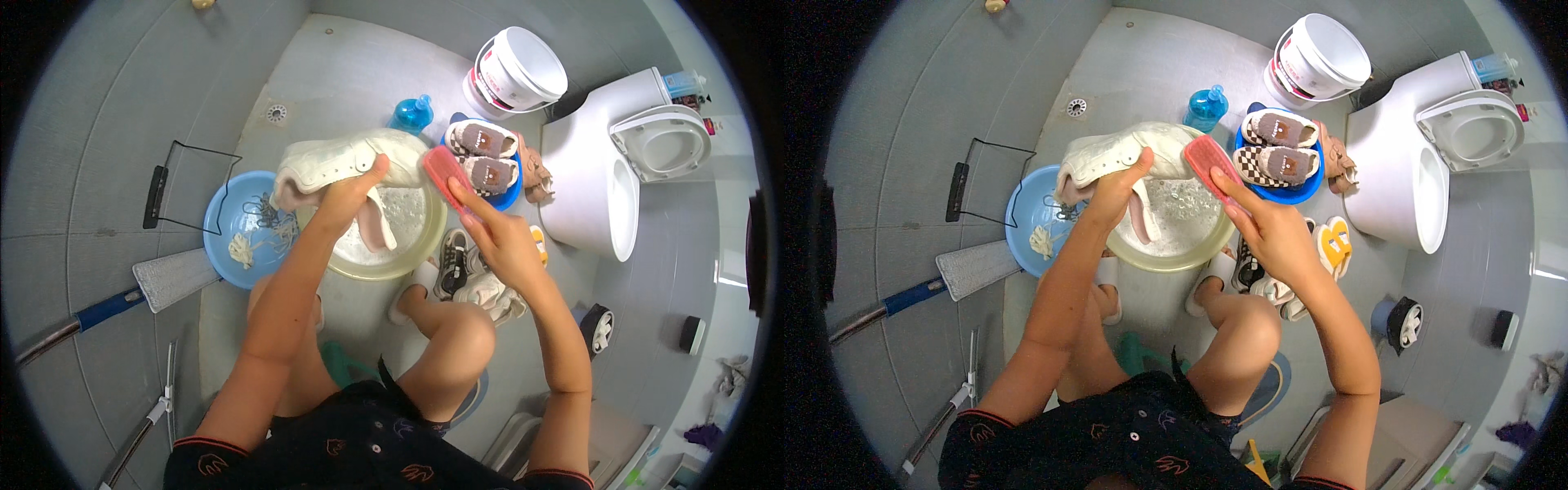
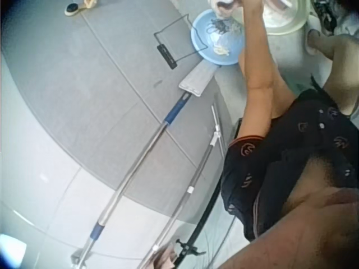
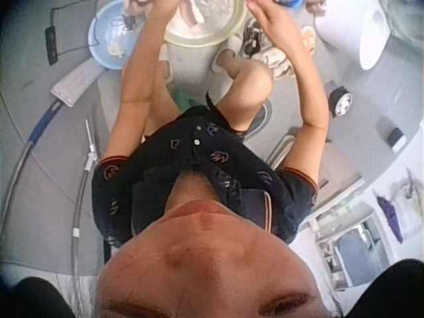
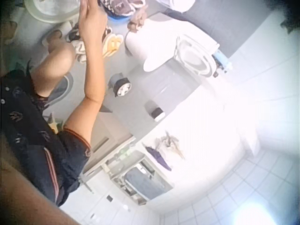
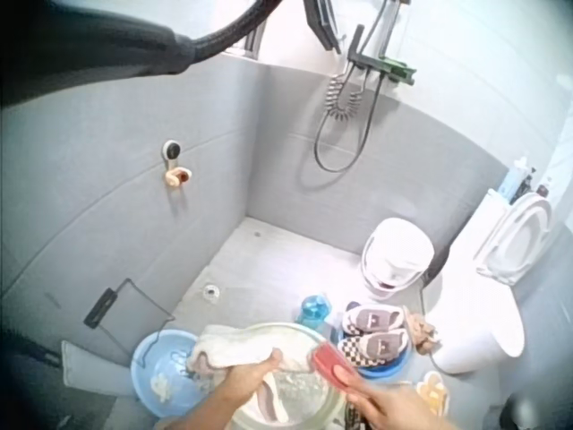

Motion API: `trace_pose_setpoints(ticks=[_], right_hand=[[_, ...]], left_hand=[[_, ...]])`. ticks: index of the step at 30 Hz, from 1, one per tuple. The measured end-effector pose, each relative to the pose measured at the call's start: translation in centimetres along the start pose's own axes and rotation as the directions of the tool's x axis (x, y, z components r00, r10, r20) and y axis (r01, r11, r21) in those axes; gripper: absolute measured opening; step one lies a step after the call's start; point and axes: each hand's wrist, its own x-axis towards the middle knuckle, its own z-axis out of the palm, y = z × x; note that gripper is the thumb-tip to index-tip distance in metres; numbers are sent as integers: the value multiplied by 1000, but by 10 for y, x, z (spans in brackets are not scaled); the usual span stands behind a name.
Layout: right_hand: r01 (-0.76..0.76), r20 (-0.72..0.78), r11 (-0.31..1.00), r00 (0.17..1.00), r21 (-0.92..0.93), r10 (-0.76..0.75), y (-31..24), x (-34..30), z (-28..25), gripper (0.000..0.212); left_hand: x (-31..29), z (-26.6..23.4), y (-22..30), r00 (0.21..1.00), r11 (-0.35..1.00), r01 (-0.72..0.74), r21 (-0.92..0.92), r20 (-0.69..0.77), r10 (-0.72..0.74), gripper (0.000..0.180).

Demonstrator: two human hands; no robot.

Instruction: The person washes shoelaces and a white sneaker in a basin of soapy water. They first scrub the laces by hand, then use a pink brush to scrub the sneaker's upper and sole.

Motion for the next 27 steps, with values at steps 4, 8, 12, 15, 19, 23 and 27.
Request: trace_pose_setpoints(ticks=[4, 8, 12, 15, 19, 23, 27], right_hand=[[-147, 82, 988, 985, -53, 151, -10, 23, -6, 37], [-158, 46, 987, 986, 0, 158, 1, 20, 7, 38], [-75, 17, 995, 997, -61, 77, 8, 22, 19, 38], [-159, 88, 984, 982, -82, 166, 1, 21, 13, 38], [-172, 39, 983, 984, -70, 175, 0, -9, 0, 40], [-258, 66, 962, 962, -93, 265, -2, -28, -10, 38], [-279, -70, 958, 957, 60, 283, -2, -36, -7, 39]], left_hand=[[-8, 12, -12, 993, 984, -90, 156, 86, 77, 47], [-5, 11, -16, 991, 940, -61, 337, 130, 17, 46], [-15, 20, -23, 973, 890, -138, 435, 227, 40, 47], [-15, 20, -28, 972, 912, -164, 377, 222, 83, 44], [3, -4, -20, 999, 996, 38, 76, 10, -39, 40], [3, 1, -1, 995, 967, 77, -241, -39, -89, 45], [-2, 6, 4, 1000, 979, 17, -203, -22, -22, 44]])
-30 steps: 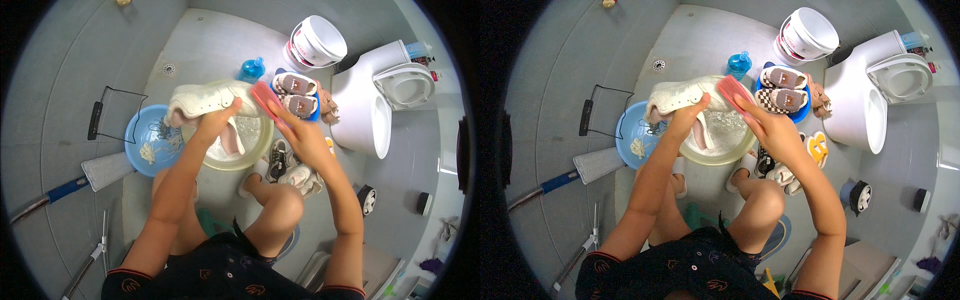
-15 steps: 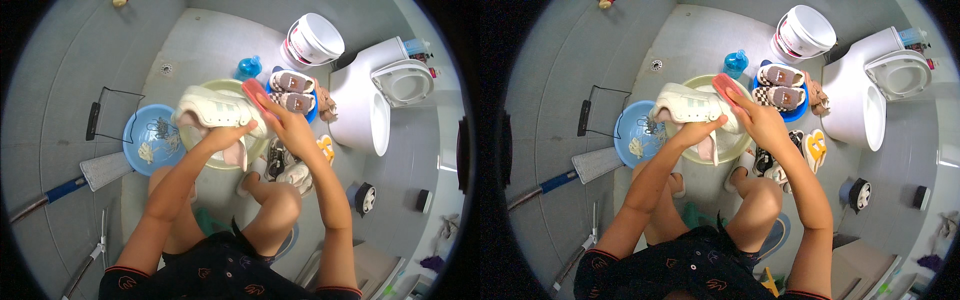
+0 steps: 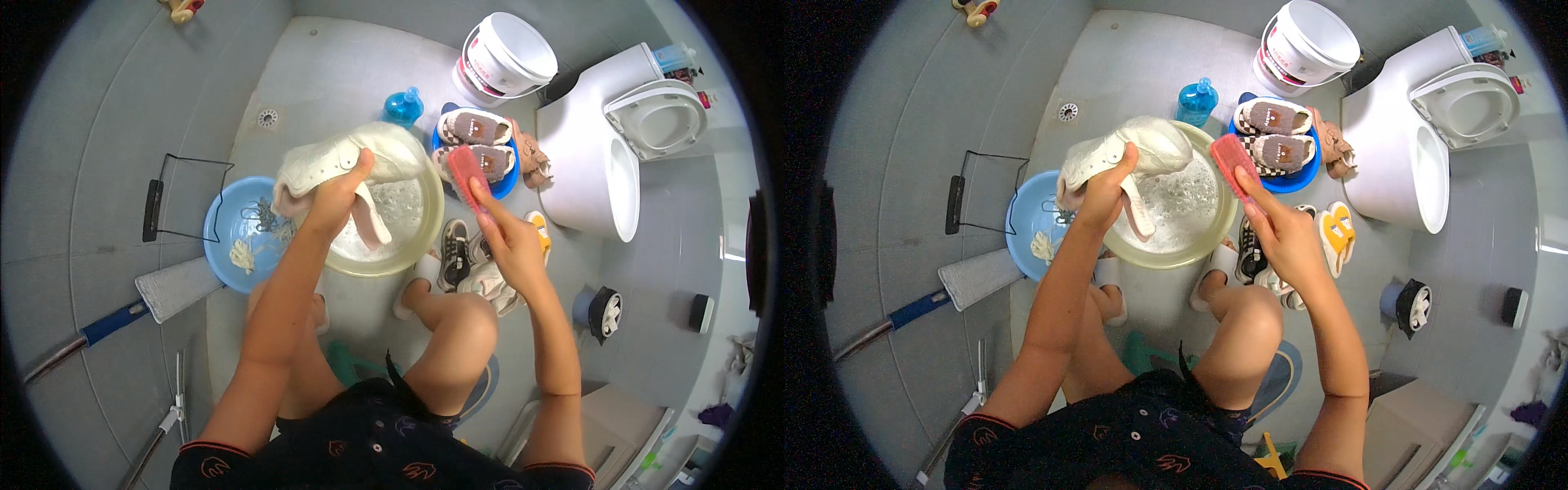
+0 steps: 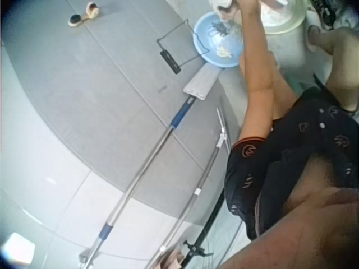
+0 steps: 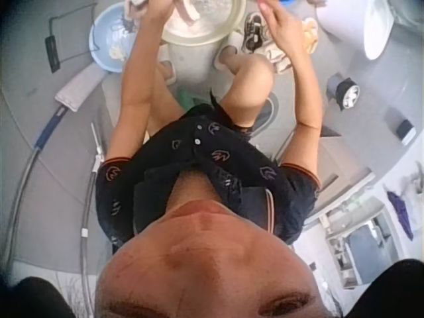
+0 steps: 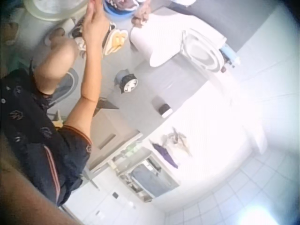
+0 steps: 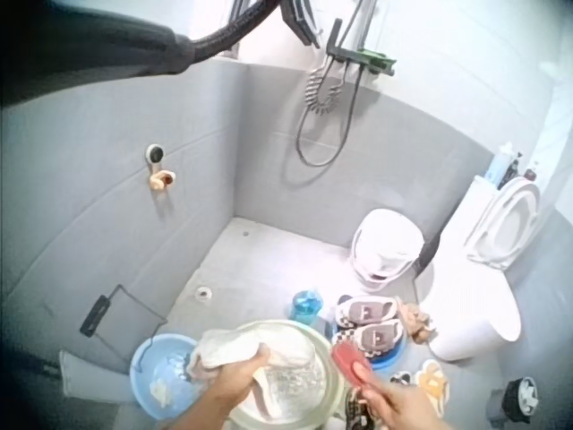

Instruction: The person washes shoelaces and a white sneaker in a basin of soapy water. They first scrub the laces by hand, then use a pink brush to scrub the sneaker's upper and sole.

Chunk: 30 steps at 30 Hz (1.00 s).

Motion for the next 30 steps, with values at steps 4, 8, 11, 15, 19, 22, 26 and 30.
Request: trace_pose_setpoints(ticks=[4, 8, 11, 15, 19, 22, 26, 30], right_hand=[[128, -38, 992, 991, -2, -128, -5, 4, 10, 40], [112, 30, 993, 993, -42, -111, -15, 36, 19, 39], [92, 157, 992, 985, -92, -76, -22, 57, 13, 35], [257, 214, 966, 946, -39, -243, -6, 77, 26, 34], [235, 278, 971, 937, -54, -211, -12, 88, 32, 34], [225, 289, 972, 936, -62, -199, -17, 85, 33, 35], [222, 211, 975, 952, 14, -220, -11, 66, 12, 38], [114, 169, 987, 977, 110, -132, 2, 38, 10, 40]], left_hand=[[-1, 0, -3, 999, 998, 29, 64, 21, -31, 44], [-4, 5, -25, 997, 981, -52, 188, 72, 39, 40], [-4, 0, -22, 995, 946, 0, 325, 99, -34, 43], [-17, 3, -28, 951, 709, -236, 664, 309, 28, 49], [-13, -2, -39, 945, 662, -237, 711, 326, -12, 46], [-11, -1, -41, 929, 610, -327, 722, 364, 68, 45], [-4, -2, -24, 996, 909, -56, 413, 90, 21, 41], [4, -5, -11, 977, 963, 214, -167, 32, -212, 38]])
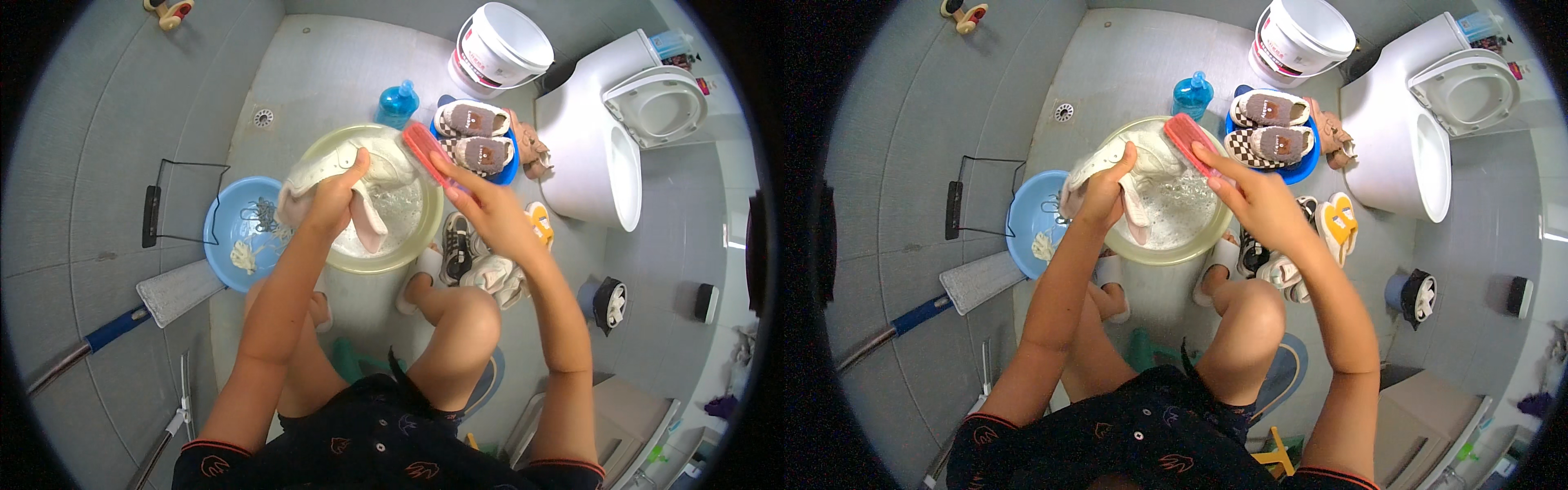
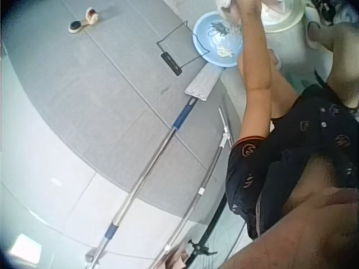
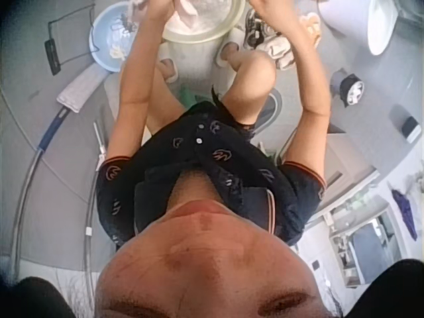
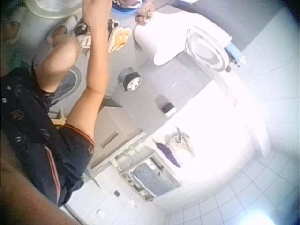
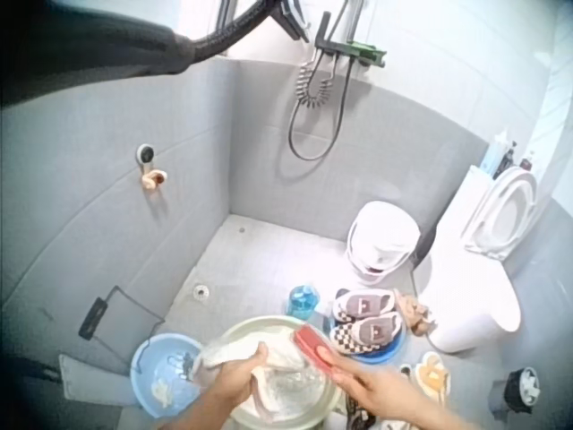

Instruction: The person washes shoelaces and a white sneaker in a basin of soapy water. They first scrub the laces by hand, then use a pink brush to scrub the sneaker's upper and sole.

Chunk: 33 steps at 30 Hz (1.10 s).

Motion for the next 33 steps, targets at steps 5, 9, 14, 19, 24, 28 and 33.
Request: trace_pose_setpoints(ticks=[5, 9, 14, 19, 24, 28, 33], right_hand=[[-5, -172, 992, 985, 124, 27, 4, -2, 17, 40], [-35, -218, 988, 973, 153, 69, 3, 2, 34, 41], [-63, -337, 985, 935, 159, 114, 15, -26, 67, 43], [-36, -433, 994, 898, 99, 75, 3, -2, 51, 43], [-27, -463, 998, 885, 53, 48, -8, 22, 41, 44], [41, -320, 946, 936, -321, -149, 9, 0, 81, 52], [-57, -496, 972, 866, -228, -66, -7, 27, 56, 51]], left_hand=[[0, 3, -8, 981, 973, 184, -142, 85, -173, 42], [-2, 3, -3, 986, 985, 142, -95, 96, -133, 44], [0, 0, 0, 964, 938, 230, -259, 195, -183, 48], [0, 15, -13, 970, 954, 211, -212, 164, -178, 46], [-4, 24, -6, 949, 905, 222, -363, 292, -116, 59], [-1, 16, 0, 920, 916, 160, -367, 392, -4, 76], [0, 22, -1, 944, 910, 192, -366, 321, -70, 79]])
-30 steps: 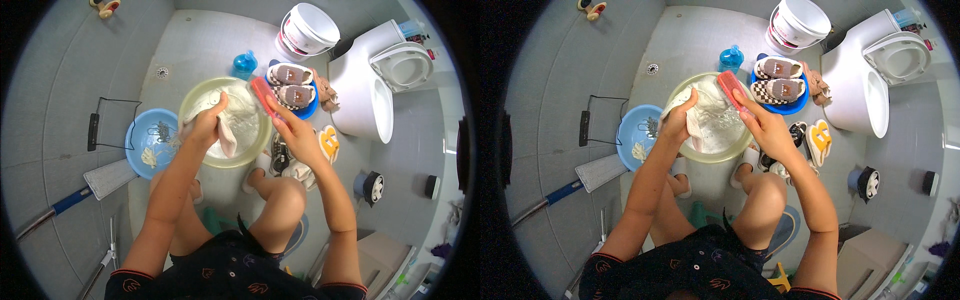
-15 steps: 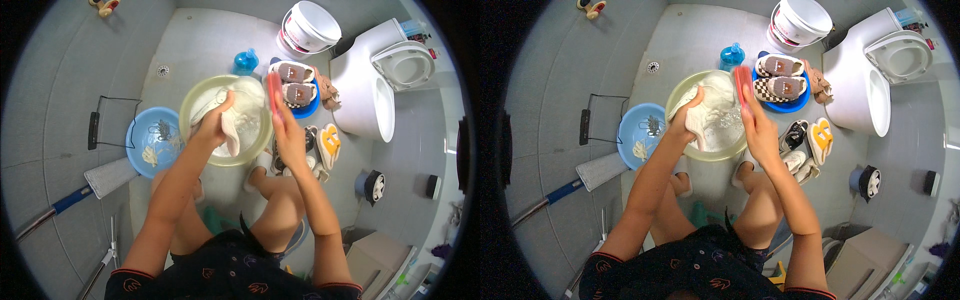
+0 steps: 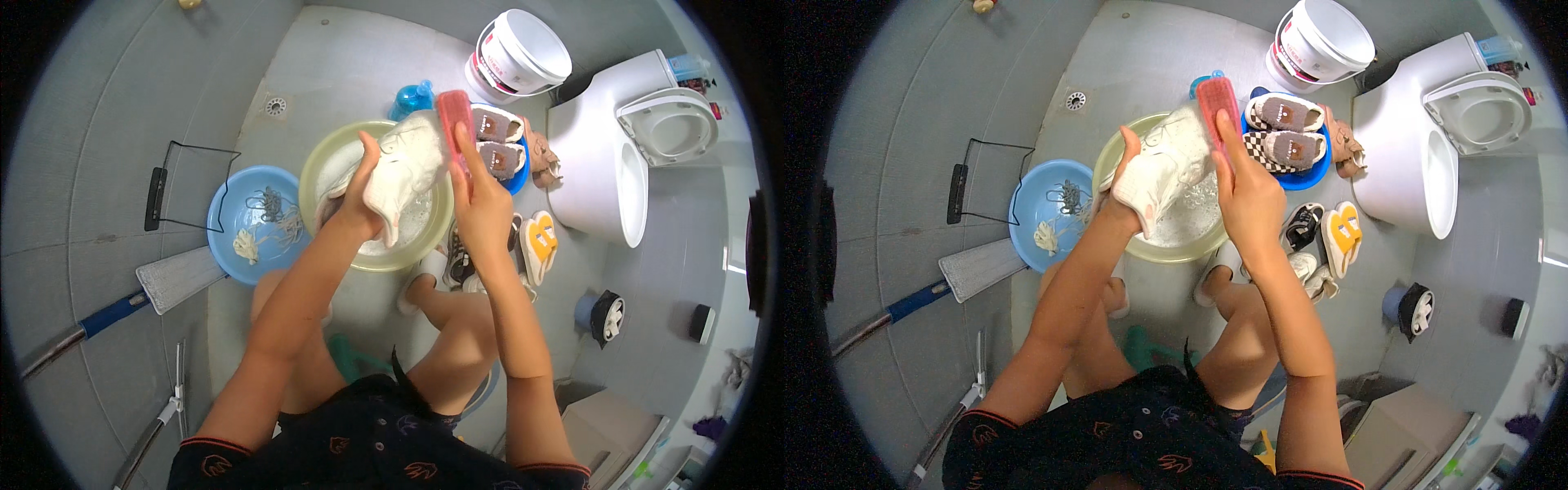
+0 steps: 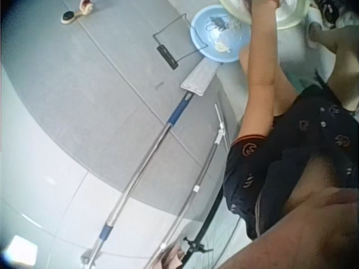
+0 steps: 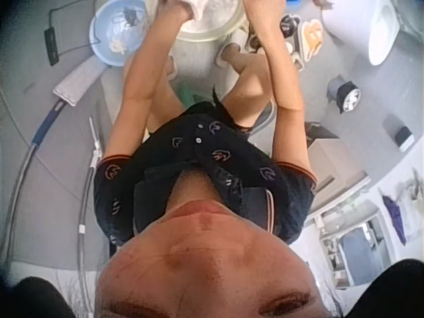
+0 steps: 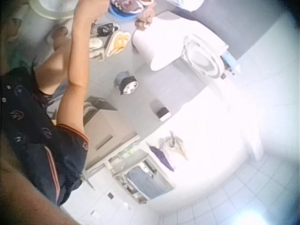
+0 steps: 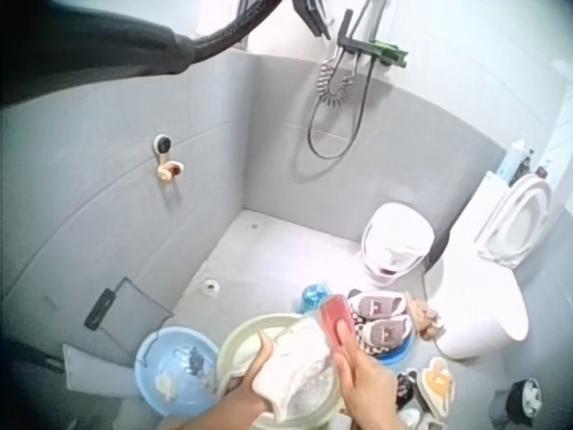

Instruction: The person washes shoelaces and a white sneaker in a basin of soapy water. They first scrub the laces by hand, then use a pink brush to scrub the sneaker's upper and sole.

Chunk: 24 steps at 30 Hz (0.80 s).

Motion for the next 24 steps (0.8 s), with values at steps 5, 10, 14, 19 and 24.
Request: trace_pose_setpoints(ticks=[5, 10, 14, 19, 24], right_hand=[[111, 200, 950, 978, -293, -52, 4, -48, 8, 50], [30, 100, 987, 995, -160, -14, -3, -34, 9, 50], [117, 114, 979, 989, -168, -98, 10, -47, 14, 53], [141, 38, 984, 990, -112, -138, 7, -39, 16, 51], [61, 95, 995, 994, -74, -54, 6, -42, 6, 48]], left_hand=[[4, -13, 6, 999, 999, 25, -45, 27, -23, 80], [0, -4, 6, 997, 984, 67, -167, 36, -62, 85], [-7, 0, 9, 996, 992, 3, -127, -92, -15, 87], [-4, -14, 6, 992, 997, 19, -80, -124, -29, 88], [-6, -20, 11, 998, 984, 49, -172, -37, -56, 90]])
